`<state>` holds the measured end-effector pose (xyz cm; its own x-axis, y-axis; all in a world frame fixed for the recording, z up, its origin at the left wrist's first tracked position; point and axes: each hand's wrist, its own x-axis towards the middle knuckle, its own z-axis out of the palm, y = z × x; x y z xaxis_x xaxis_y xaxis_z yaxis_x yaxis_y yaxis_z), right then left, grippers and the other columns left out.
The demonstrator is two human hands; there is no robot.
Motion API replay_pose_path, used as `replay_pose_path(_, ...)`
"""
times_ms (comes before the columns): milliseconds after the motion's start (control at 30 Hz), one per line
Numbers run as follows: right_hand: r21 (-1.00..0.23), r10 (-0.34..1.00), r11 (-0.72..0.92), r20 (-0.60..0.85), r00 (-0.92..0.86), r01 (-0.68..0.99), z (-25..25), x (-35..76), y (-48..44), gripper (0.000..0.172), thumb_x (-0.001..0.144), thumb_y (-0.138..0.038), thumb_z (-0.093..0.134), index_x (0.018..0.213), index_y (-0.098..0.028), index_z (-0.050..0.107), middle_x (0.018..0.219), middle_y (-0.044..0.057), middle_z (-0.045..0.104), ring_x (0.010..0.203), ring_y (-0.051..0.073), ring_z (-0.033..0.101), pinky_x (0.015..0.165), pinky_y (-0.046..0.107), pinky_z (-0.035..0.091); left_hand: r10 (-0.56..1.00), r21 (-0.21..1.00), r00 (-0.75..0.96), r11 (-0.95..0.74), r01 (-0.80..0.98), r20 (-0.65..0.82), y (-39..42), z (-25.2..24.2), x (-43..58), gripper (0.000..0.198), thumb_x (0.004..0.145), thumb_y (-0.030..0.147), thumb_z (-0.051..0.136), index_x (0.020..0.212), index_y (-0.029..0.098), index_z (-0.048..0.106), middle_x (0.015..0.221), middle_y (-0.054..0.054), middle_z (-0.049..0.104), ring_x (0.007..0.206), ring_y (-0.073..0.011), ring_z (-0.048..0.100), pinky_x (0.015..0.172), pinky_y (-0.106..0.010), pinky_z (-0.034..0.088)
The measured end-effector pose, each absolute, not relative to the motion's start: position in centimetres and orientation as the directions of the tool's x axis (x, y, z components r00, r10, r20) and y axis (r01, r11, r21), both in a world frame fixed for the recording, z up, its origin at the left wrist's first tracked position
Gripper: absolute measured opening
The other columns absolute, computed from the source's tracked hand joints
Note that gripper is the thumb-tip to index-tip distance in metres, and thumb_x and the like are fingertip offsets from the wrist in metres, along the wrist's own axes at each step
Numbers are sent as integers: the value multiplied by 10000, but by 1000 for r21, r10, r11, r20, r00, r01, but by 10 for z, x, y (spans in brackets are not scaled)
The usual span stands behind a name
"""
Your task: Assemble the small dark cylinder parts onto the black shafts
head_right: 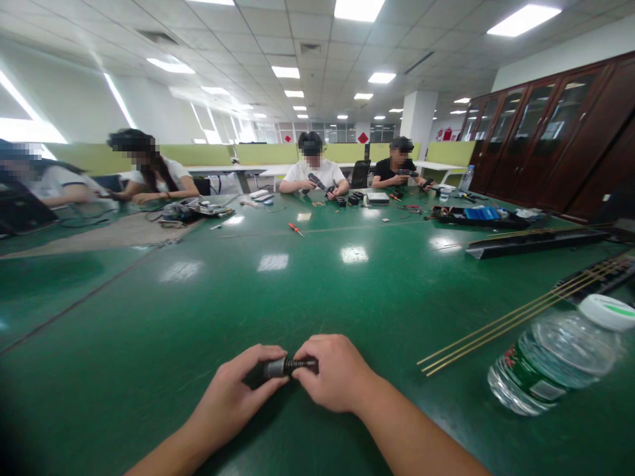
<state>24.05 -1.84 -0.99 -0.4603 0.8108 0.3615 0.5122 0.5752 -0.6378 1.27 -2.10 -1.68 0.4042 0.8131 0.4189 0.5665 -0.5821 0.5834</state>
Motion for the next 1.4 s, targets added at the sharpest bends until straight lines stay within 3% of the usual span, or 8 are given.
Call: replay_pose_path(1400, -692, 848, 517, 332, -413, 504, -8, 240, -18, 82, 817, -249, 700, 889, -210, 691, 820, 1, 700, 750, 155, 618, 682, 251, 403, 814, 573, 365, -578, 581, 452, -21, -11, 14, 197, 825, 276, 707, 1014, 227, 689, 981, -51, 739, 905, -209, 707, 834, -325, 572)
